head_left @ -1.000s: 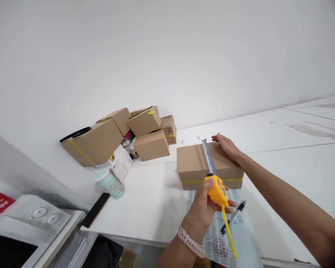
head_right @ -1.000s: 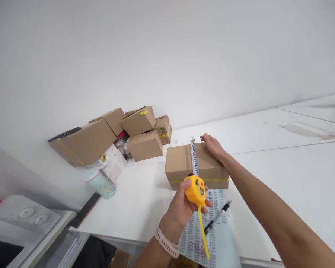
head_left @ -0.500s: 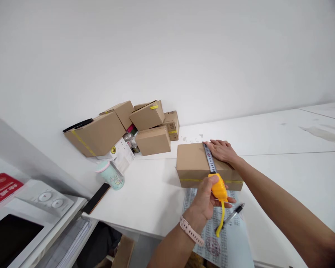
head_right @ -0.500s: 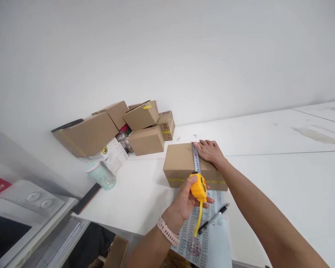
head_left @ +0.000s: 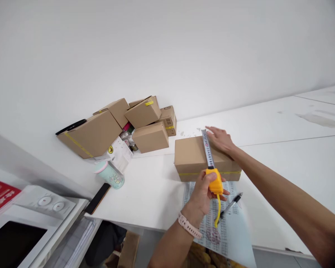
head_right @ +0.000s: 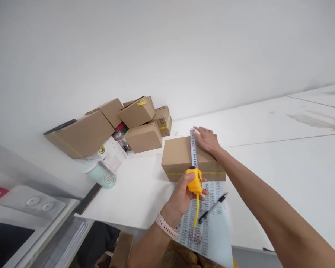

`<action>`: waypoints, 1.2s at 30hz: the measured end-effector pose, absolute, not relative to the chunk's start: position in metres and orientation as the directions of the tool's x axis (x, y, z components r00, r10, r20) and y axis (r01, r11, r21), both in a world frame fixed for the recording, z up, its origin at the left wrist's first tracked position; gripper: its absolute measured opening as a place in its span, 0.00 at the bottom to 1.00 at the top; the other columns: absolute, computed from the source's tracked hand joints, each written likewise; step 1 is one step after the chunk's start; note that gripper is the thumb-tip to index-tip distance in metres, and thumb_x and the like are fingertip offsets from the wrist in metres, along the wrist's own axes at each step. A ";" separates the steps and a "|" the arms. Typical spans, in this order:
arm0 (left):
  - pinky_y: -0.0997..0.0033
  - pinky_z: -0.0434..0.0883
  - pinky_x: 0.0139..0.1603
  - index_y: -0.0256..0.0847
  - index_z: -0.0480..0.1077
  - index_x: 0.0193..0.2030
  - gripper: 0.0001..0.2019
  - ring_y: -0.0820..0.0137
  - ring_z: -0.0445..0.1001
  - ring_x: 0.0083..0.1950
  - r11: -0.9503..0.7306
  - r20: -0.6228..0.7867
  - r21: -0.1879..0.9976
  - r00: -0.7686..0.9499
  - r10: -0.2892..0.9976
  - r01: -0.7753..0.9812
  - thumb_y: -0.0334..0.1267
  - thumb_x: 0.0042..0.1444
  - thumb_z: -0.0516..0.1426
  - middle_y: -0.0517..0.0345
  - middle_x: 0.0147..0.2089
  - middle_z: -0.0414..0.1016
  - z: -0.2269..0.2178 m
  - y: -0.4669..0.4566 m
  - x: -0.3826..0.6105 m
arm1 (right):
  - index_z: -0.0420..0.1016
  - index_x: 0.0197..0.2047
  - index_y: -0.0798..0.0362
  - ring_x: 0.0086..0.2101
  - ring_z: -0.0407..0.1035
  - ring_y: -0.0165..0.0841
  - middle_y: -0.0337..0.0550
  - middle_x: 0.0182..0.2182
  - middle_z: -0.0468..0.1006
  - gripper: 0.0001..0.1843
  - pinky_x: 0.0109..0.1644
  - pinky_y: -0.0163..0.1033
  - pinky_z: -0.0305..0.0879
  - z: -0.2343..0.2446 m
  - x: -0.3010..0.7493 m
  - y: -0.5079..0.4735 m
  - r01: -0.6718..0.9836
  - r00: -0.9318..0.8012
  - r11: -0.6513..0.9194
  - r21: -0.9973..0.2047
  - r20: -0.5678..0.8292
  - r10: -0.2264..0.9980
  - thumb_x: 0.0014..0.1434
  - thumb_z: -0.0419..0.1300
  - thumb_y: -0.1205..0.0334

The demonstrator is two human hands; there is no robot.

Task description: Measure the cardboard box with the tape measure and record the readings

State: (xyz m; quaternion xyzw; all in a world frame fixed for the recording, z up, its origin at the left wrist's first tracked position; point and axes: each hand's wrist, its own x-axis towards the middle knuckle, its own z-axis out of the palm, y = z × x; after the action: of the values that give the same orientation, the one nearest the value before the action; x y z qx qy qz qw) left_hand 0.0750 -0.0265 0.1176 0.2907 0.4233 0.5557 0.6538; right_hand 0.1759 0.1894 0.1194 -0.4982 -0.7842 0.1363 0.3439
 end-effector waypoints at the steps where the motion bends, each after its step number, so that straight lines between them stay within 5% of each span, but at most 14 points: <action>1: 0.73 0.70 0.22 0.40 0.64 0.46 0.28 0.69 0.77 0.26 0.160 -0.180 0.869 0.002 0.984 -0.468 0.54 0.42 0.64 0.53 0.40 0.74 0.120 -0.031 0.068 | 0.67 0.64 0.47 0.61 0.59 0.46 0.48 0.63 0.68 0.30 0.63 0.54 0.55 0.123 0.184 0.186 0.642 -0.167 0.444 -0.625 0.451 0.877 0.68 0.40 0.45; 4: 0.70 0.73 0.28 0.43 0.63 0.51 0.30 0.67 0.77 0.30 -0.059 0.013 0.925 -0.124 0.992 -0.375 0.51 0.43 0.66 0.53 0.44 0.74 0.127 -0.045 0.038 | 0.68 0.62 0.54 0.57 0.65 0.44 0.55 0.58 0.72 0.28 0.58 0.49 0.63 0.123 0.216 0.166 0.490 0.154 0.372 -0.788 0.498 0.853 0.68 0.44 0.48; 7: 0.68 0.74 0.31 0.45 0.62 0.55 0.32 0.67 0.77 0.32 -0.118 0.084 0.952 -0.128 0.988 -0.283 0.49 0.44 0.67 0.54 0.45 0.74 0.125 -0.061 0.009 | 0.69 0.60 0.51 0.49 0.70 0.44 0.54 0.51 0.77 0.25 0.51 0.51 0.68 0.113 0.247 0.128 0.398 0.281 0.309 -0.864 0.435 0.855 0.66 0.49 0.50; 11: 0.71 0.72 0.28 0.44 0.63 0.56 0.35 0.68 0.76 0.30 0.093 -0.036 0.949 0.188 0.981 -0.301 0.47 0.42 0.69 0.54 0.44 0.74 0.106 -0.084 0.007 | 0.78 0.46 0.48 0.34 0.70 0.36 0.47 0.41 0.80 0.18 0.36 0.44 0.70 0.109 0.266 0.070 0.076 0.186 0.177 -0.981 0.189 0.964 0.61 0.58 0.46; 15: 0.74 0.69 0.29 0.42 0.66 0.51 0.35 0.71 0.73 0.31 0.335 -0.198 0.897 0.416 0.887 -0.287 0.42 0.35 0.72 0.56 0.40 0.74 0.088 -0.102 0.030 | 0.72 0.56 0.46 0.24 0.62 0.28 0.47 0.42 0.79 0.28 0.23 0.37 0.60 0.127 0.271 0.039 -0.238 -0.058 0.006 -0.971 0.021 0.998 0.61 0.54 0.36; 18: 0.74 0.67 0.35 0.39 0.68 0.50 0.35 0.69 0.71 0.38 0.358 -0.230 0.911 0.470 0.852 -0.203 0.42 0.32 0.73 0.55 0.40 0.72 0.079 -0.109 0.035 | 0.73 0.53 0.48 0.20 0.55 0.25 0.43 0.33 0.78 0.25 0.20 0.35 0.54 0.135 0.276 0.030 -0.307 -0.034 0.019 -0.951 0.031 0.999 0.59 0.61 0.41; 23: 0.68 0.66 0.42 0.43 0.59 0.62 0.45 0.66 0.70 0.42 0.283 -0.220 0.953 0.391 0.894 -0.111 0.42 0.36 0.73 0.52 0.46 0.71 0.073 -0.113 0.028 | 0.72 0.47 0.49 0.21 0.59 0.26 0.41 0.33 0.76 0.18 0.23 0.36 0.60 0.102 0.263 0.001 -0.165 -0.073 0.114 -0.980 0.127 0.989 0.60 0.62 0.46; 29: 0.63 0.67 0.48 0.42 0.62 0.56 0.34 0.63 0.71 0.48 0.205 -0.155 0.968 0.297 0.942 -0.145 0.44 0.43 0.70 0.50 0.53 0.69 0.067 -0.109 0.026 | 0.71 0.47 0.47 0.36 0.69 0.35 0.45 0.40 0.75 0.14 0.37 0.40 0.69 0.042 0.224 -0.041 0.201 -0.395 0.317 -0.927 0.219 0.892 0.67 0.53 0.48; 32: 0.62 0.67 0.52 0.41 0.62 0.56 0.33 0.60 0.70 0.52 0.122 -0.118 0.992 0.163 0.980 -0.013 0.44 0.45 0.69 0.49 0.53 0.71 0.053 -0.106 0.020 | 0.71 0.50 0.46 0.35 0.71 0.36 0.45 0.39 0.75 0.18 0.36 0.41 0.67 0.021 0.225 -0.039 0.479 -0.320 0.339 -0.810 0.199 0.926 0.69 0.48 0.47; 36: 0.61 0.69 0.52 0.41 0.61 0.56 0.31 0.62 0.72 0.50 0.084 -0.085 0.996 0.030 0.996 0.043 0.42 0.46 0.67 0.48 0.52 0.72 0.027 -0.104 0.012 | 0.74 0.44 0.48 0.34 0.73 0.42 0.45 0.31 0.75 0.22 0.33 0.42 0.62 -0.001 0.233 -0.032 0.803 -0.276 0.339 -0.491 0.197 0.941 0.69 0.45 0.44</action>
State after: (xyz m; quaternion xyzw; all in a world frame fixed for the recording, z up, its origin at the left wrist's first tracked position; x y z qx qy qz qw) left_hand 0.0124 -0.1042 0.0270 0.4967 0.5230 0.4599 0.5180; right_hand 0.2327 -0.0321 -0.0012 -0.5554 -0.7848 0.1491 0.2313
